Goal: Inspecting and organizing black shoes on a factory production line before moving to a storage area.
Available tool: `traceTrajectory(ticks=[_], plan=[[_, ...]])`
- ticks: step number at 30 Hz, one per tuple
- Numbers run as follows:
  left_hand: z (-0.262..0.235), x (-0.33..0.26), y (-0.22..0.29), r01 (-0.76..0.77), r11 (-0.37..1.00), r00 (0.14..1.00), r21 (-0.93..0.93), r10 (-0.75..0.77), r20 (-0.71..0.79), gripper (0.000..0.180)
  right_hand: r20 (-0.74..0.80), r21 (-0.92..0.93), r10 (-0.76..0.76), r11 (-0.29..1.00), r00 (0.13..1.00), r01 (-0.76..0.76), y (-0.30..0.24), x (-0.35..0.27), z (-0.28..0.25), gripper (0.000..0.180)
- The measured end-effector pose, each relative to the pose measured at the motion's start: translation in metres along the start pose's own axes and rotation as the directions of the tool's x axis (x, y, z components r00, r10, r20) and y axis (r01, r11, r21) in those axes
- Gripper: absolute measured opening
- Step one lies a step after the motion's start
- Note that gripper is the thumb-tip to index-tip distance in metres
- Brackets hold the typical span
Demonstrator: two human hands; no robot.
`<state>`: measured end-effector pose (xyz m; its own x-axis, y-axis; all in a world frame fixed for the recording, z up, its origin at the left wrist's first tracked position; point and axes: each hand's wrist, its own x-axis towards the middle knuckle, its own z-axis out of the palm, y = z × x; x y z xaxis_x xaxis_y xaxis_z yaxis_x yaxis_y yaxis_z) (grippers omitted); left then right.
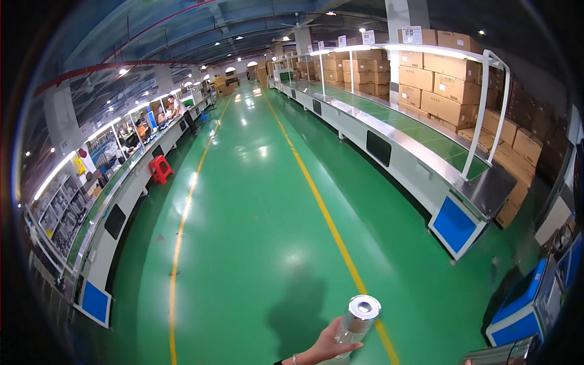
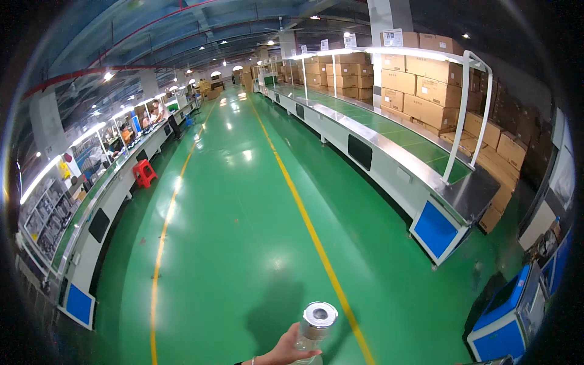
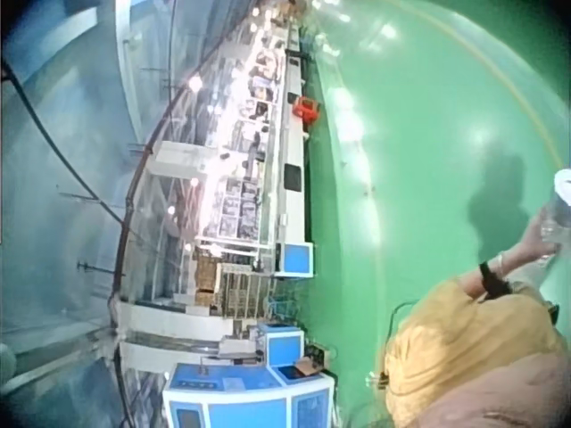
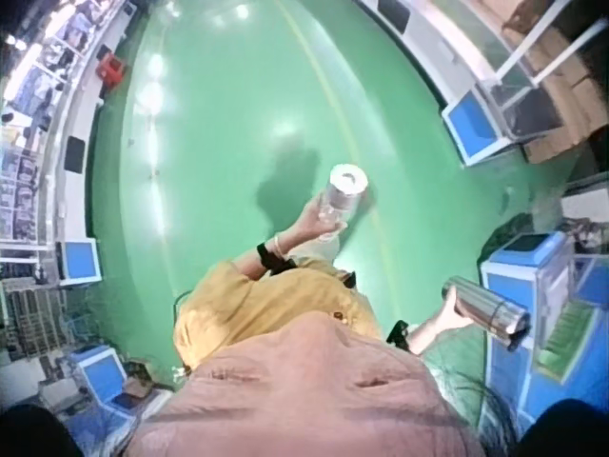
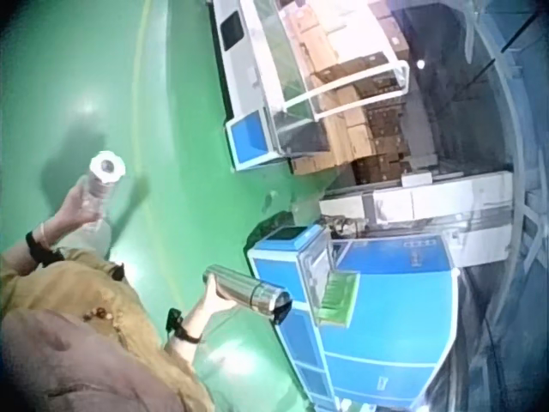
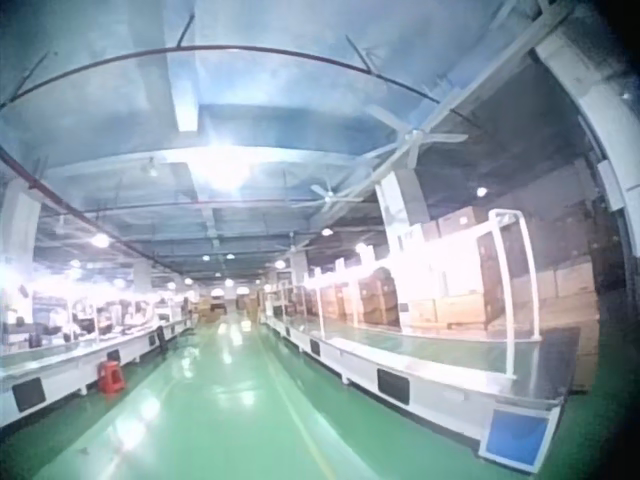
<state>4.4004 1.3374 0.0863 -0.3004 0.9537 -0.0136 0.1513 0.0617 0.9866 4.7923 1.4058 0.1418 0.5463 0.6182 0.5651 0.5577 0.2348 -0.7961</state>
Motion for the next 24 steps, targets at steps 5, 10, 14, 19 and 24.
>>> traceTrajectory(ticks=[5,10,14,19,24], plan=[[0.024,0.111,-0.023,-0.032,0.999,0.996,0.028,0.034,-0.087,0.086,0.042,0.141,0.150,0.978,0.988,-0.155,0.059,0.064,0.094,0.075],[0.054,0.253,-0.011,-0.065,0.995,0.994,-0.072,0.071,0.083,0.079,-0.002,0.089,0.304,0.949,0.953,-0.303,0.085,0.113,0.177,0.065],[0.111,0.361,0.023,-0.017,0.962,0.983,-0.274,0.067,0.173,0.079,-0.061,0.251,0.277,0.934,0.959,-0.253,0.082,0.163,0.239,0.078],[0.195,0.479,0.041,-0.023,0.955,0.948,-0.295,0.115,0.298,0.080,-0.008,0.283,0.260,0.927,0.966,-0.247,0.114,0.226,0.299,0.077],[0.275,0.569,0.045,-0.101,0.953,0.943,-0.287,0.184,0.279,0.080,0.143,0.198,0.225,0.948,0.964,-0.251,0.179,0.295,0.354,0.074]])
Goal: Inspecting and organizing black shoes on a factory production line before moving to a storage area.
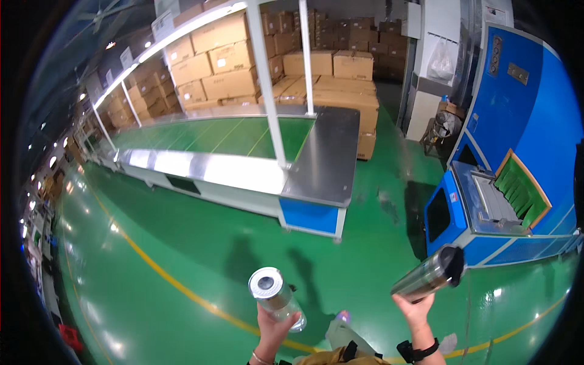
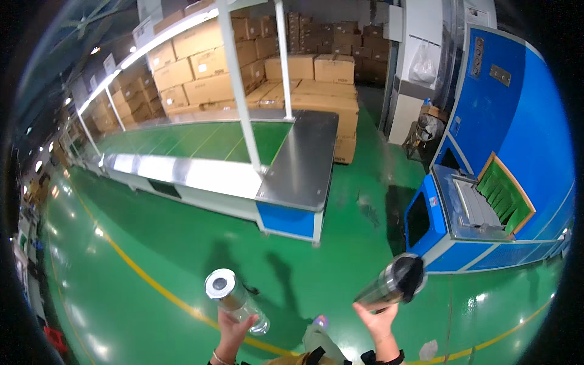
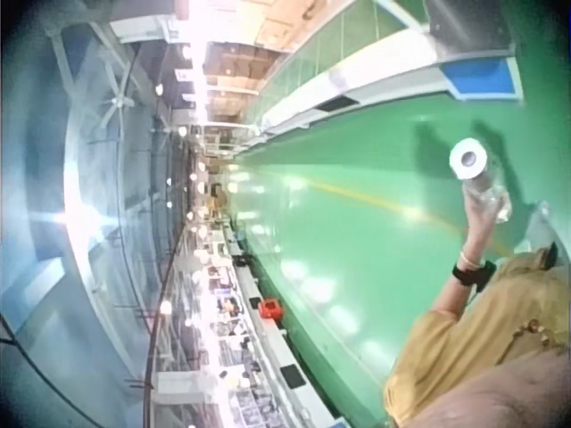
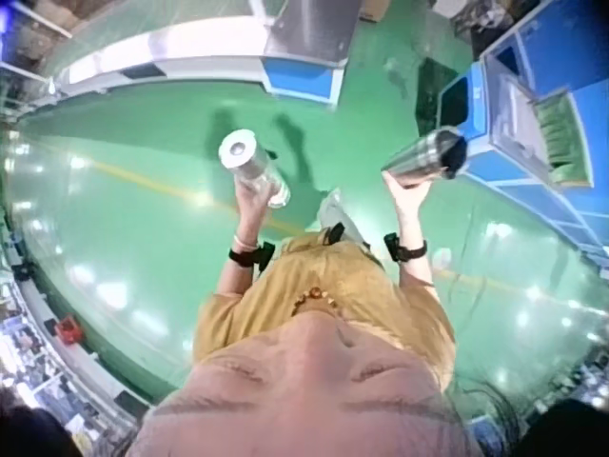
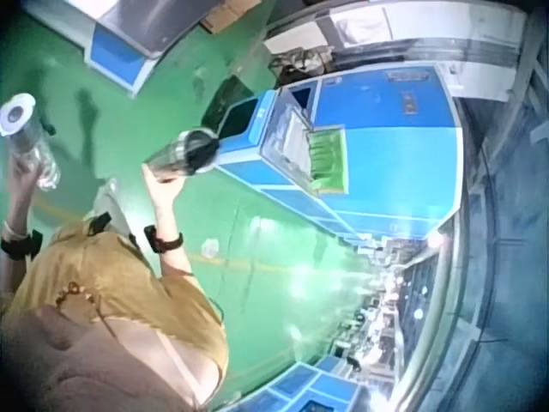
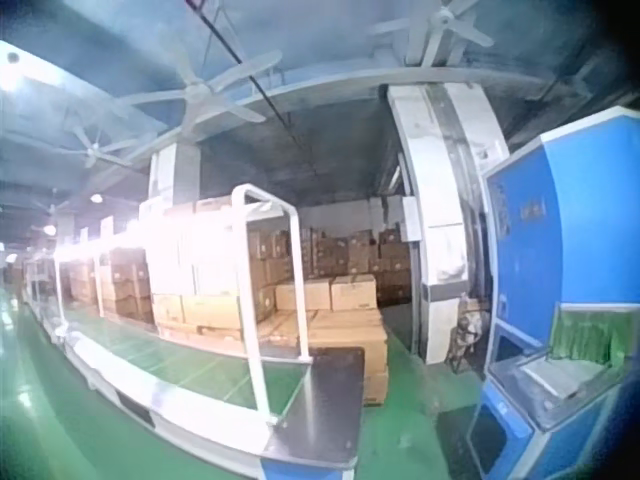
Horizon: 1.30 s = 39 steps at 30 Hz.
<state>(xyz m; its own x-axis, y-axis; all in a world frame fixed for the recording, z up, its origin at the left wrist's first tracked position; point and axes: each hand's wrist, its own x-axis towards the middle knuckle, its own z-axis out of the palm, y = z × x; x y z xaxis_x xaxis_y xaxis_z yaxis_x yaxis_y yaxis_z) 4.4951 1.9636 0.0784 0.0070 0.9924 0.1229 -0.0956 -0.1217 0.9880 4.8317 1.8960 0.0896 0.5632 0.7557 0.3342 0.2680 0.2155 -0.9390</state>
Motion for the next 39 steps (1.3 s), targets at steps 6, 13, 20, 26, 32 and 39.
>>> traceTrajectory(ticks=[6,13,20,26,32,39], plan=[[0.047,0.122,-0.010,0.051,0.999,0.999,0.011,-0.051,-0.015,0.078,0.127,-0.041,0.100,0.995,0.987,-0.096,0.042,0.112,0.067,0.081],[0.076,0.249,-0.030,-0.004,0.992,1.000,0.129,0.003,0.008,0.083,0.128,-0.053,0.049,0.998,0.991,-0.042,0.080,0.214,0.137,0.082],[0.090,0.400,-0.063,-0.051,0.997,0.980,0.058,0.038,0.195,0.063,-0.060,-0.229,0.139,0.962,0.988,-0.149,0.083,0.270,0.200,0.095],[0.124,0.504,-0.075,0.035,0.975,0.940,0.217,-0.105,0.323,0.055,-0.361,-0.165,0.061,0.978,0.931,-0.128,0.069,0.300,0.211,0.094],[0.158,0.535,-0.085,-0.039,0.908,0.902,0.416,-0.147,0.406,0.056,-0.464,-0.109,0.069,0.985,0.883,-0.134,0.061,0.297,0.187,0.100],[0.225,0.533,-0.095,-0.231,0.662,0.864,0.713,-0.198,0.463,0.058,-0.543,-0.069,0.068,0.990,0.837,-0.125,0.072,0.313,0.135,0.098]])
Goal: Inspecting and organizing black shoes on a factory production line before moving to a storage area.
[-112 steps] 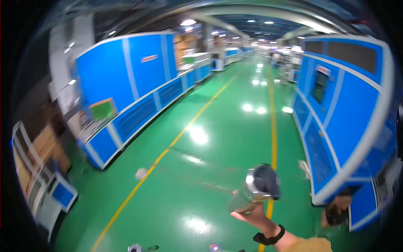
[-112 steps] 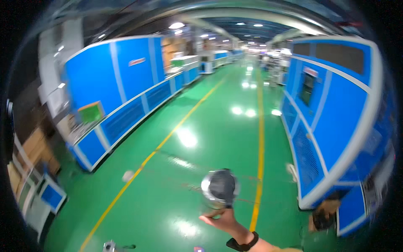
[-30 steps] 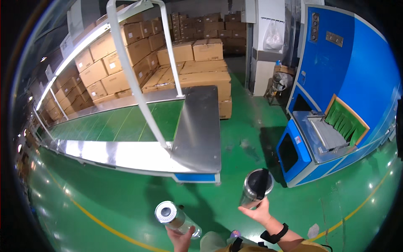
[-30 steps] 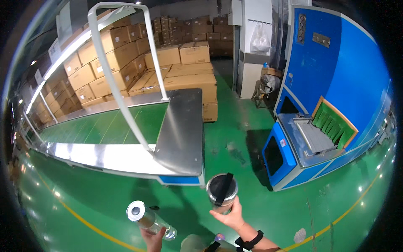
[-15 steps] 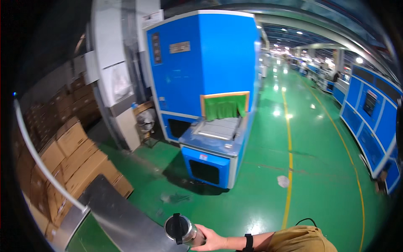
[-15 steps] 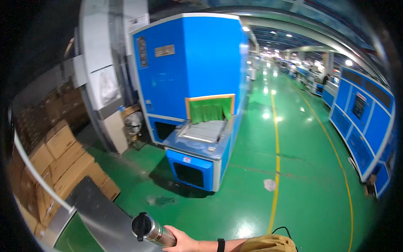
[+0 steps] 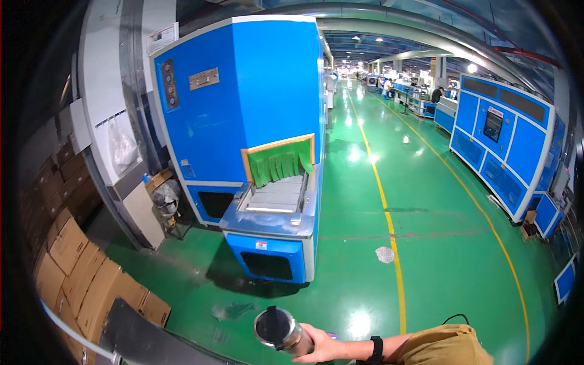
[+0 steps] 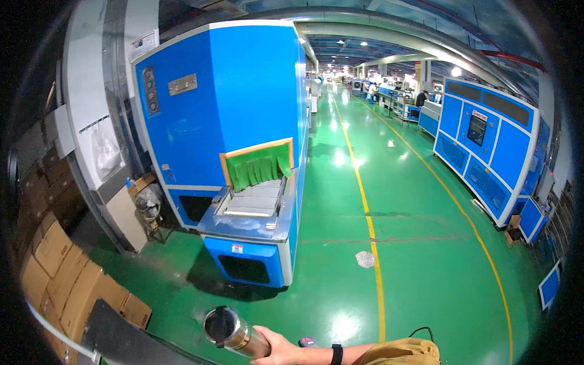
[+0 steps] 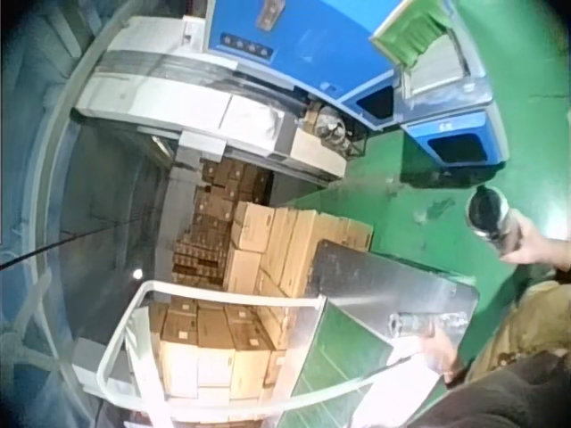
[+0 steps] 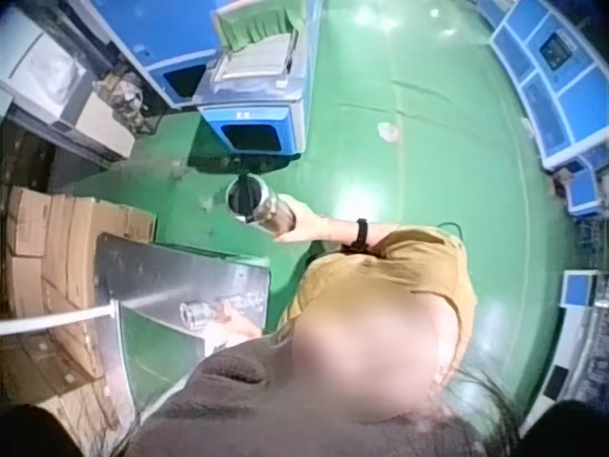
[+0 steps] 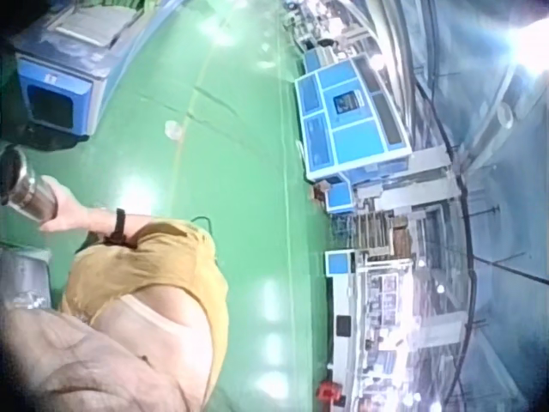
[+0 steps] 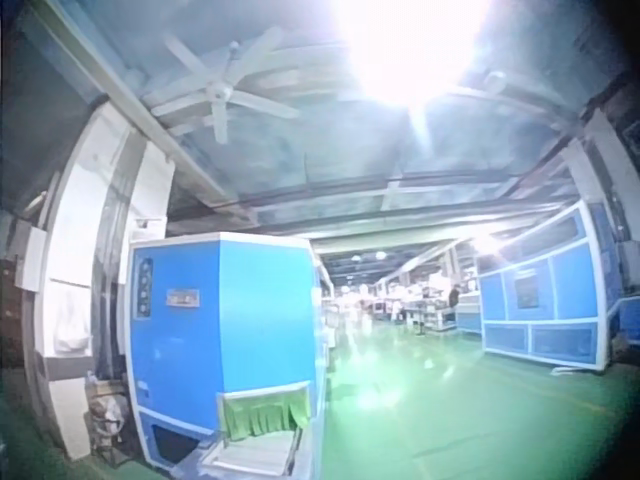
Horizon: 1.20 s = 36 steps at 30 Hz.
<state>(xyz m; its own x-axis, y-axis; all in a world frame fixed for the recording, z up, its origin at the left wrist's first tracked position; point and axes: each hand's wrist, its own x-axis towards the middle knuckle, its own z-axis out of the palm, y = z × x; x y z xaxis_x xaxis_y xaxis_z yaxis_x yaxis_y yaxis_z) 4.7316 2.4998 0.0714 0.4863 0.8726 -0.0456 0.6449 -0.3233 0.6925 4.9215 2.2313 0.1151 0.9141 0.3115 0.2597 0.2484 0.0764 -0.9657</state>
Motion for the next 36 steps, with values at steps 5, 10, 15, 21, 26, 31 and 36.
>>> traceTrajectory(ticks=[5,10,15,21,26,31,36], plan=[[0.062,0.016,0.068,-0.060,0.982,0.998,-0.177,0.060,-0.004,0.057,0.056,-0.109,-0.020,0.994,0.998,0.026,0.028,0.059,-0.042,0.098],[0.122,0.036,0.147,-0.104,0.941,0.994,-0.322,0.094,-0.046,0.055,0.152,-0.127,0.003,0.992,0.988,0.017,0.050,0.134,-0.100,0.103],[0.150,0.054,0.184,-0.083,0.882,0.991,-0.464,0.026,-0.128,0.053,0.146,-0.269,0.020,0.963,0.989,0.020,0.068,0.192,-0.138,0.100],[0.161,0.066,0.165,-0.058,0.674,0.925,-0.736,-0.241,-0.294,0.050,0.283,-0.125,0.286,0.957,0.916,-0.260,0.074,0.274,-0.163,0.054],[0.162,0.121,0.173,-0.109,0.664,0.883,-0.739,-0.276,-0.379,0.041,0.106,0.051,0.029,0.998,0.994,-0.035,0.078,0.345,-0.119,0.063],[0.171,0.206,0.170,-0.055,0.690,0.867,-0.722,-0.326,-0.378,0.038,0.089,-0.003,0.044,0.999,0.995,-0.044,0.110,0.427,-0.066,0.079],[0.182,0.312,0.169,0.288,0.899,0.872,-0.330,-0.389,-0.298,0.059,0.056,-0.070,0.011,0.998,0.998,-0.007,0.140,0.530,0.044,0.086]])
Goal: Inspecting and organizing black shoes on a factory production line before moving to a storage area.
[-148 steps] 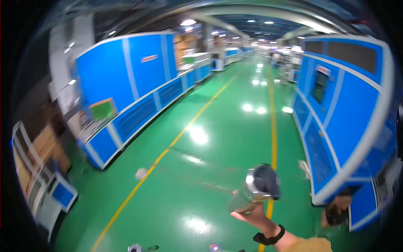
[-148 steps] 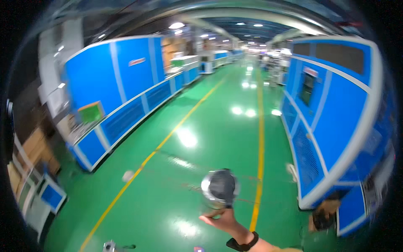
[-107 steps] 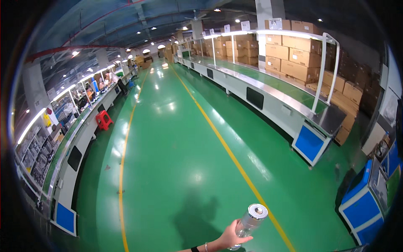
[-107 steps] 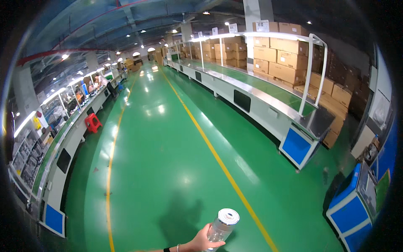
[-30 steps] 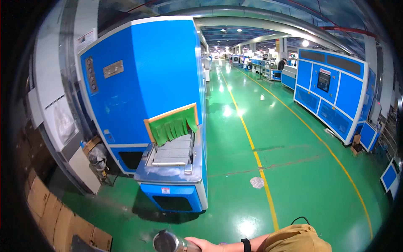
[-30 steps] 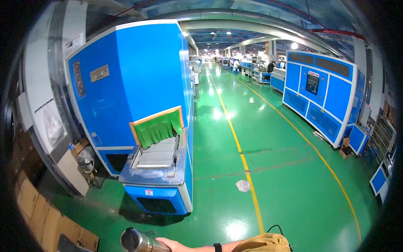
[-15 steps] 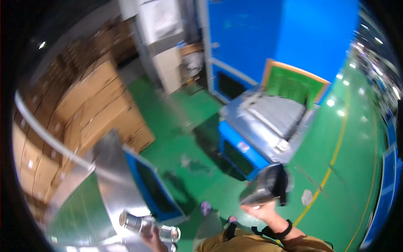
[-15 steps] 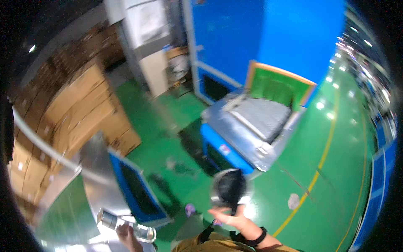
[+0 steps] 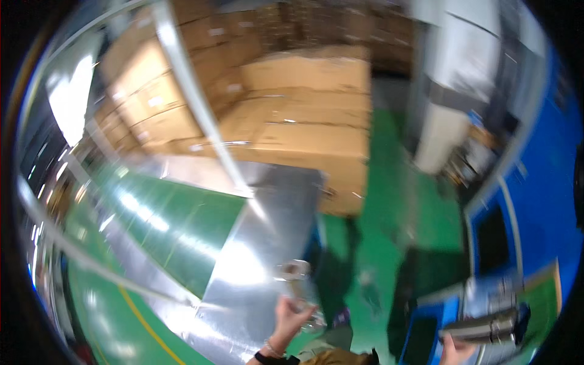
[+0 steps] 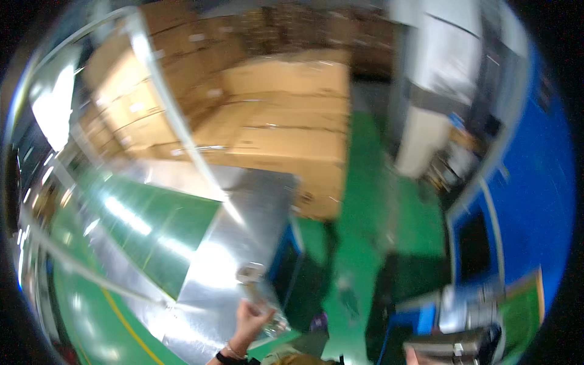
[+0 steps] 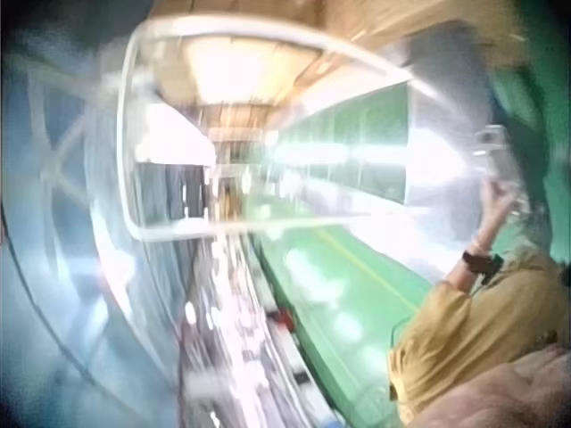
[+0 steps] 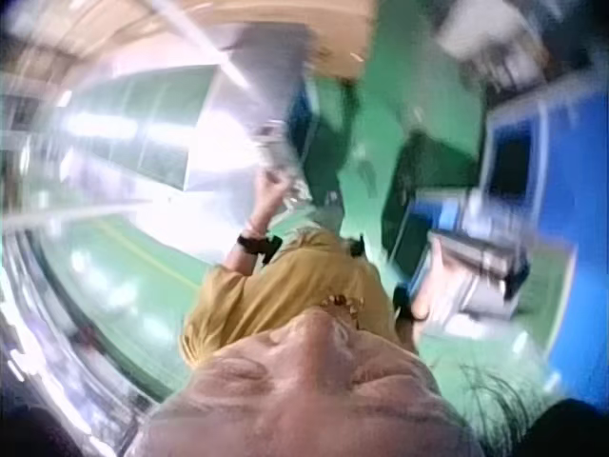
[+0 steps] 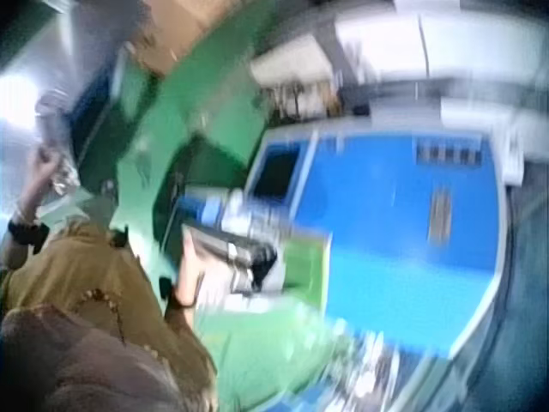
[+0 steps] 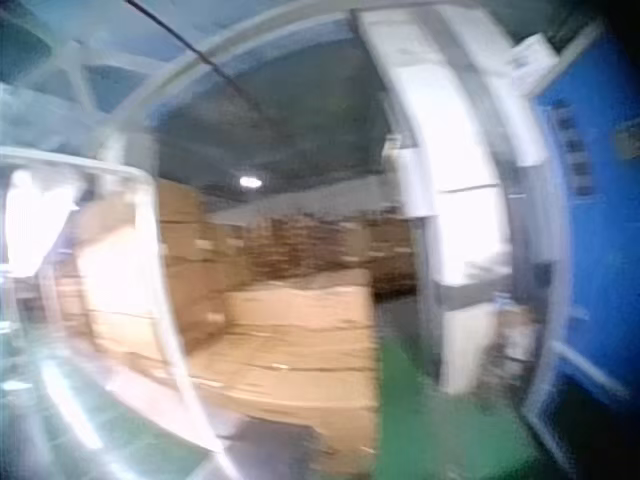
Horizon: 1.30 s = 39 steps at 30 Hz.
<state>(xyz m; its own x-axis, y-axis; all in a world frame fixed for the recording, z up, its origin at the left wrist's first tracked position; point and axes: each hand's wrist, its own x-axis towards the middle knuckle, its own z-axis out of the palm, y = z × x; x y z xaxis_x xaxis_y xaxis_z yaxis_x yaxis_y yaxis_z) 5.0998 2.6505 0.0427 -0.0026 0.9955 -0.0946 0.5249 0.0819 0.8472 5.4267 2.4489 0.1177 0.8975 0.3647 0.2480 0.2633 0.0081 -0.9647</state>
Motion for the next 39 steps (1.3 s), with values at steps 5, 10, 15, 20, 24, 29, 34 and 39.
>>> traceTrajectory(ticks=[5,10,15,20,24,29,34,39], plan=[[0.068,0.083,0.070,-0.141,0.939,0.974,-0.314,0.188,0.125,0.089,0.113,-0.073,-0.080,0.993,0.990,0.088,0.001,0.109,0.070,0.086],[0.134,0.167,0.143,-0.074,0.938,0.948,-0.339,0.171,0.267,0.094,0.180,-0.065,-0.076,0.994,0.981,0.089,0.017,0.213,0.121,0.086],[0.190,0.240,0.182,-0.085,0.894,0.984,-0.440,0.144,0.104,0.084,0.247,0.105,-0.103,0.991,0.963,0.080,0.056,0.335,0.182,0.079],[0.238,0.298,0.209,-0.115,0.784,0.989,-0.610,0.034,-0.143,0.072,0.367,-0.217,0.064,0.976,0.928,0.019,0.091,0.464,0.234,0.031],[0.270,0.338,0.227,0.010,0.838,0.958,-0.545,-0.164,-0.234,0.048,0.504,0.115,0.241,0.933,0.830,-0.340,0.115,0.554,0.305,0.080],[0.312,0.434,0.250,-0.069,0.824,0.945,-0.563,-0.126,-0.300,0.046,0.463,0.215,-0.073,0.976,0.884,-0.032,0.156,0.638,0.415,0.089],[0.363,0.590,0.298,-0.183,0.809,0.952,-0.558,0.004,-0.305,0.050,0.540,0.182,-0.048,0.981,0.840,-0.061,0.163,0.726,0.515,0.089],[0.406,0.733,0.374,-0.096,0.699,0.993,-0.709,0.119,-0.017,0.056,0.474,0.159,-0.047,0.987,0.879,-0.033,0.157,0.814,0.605,0.089]])
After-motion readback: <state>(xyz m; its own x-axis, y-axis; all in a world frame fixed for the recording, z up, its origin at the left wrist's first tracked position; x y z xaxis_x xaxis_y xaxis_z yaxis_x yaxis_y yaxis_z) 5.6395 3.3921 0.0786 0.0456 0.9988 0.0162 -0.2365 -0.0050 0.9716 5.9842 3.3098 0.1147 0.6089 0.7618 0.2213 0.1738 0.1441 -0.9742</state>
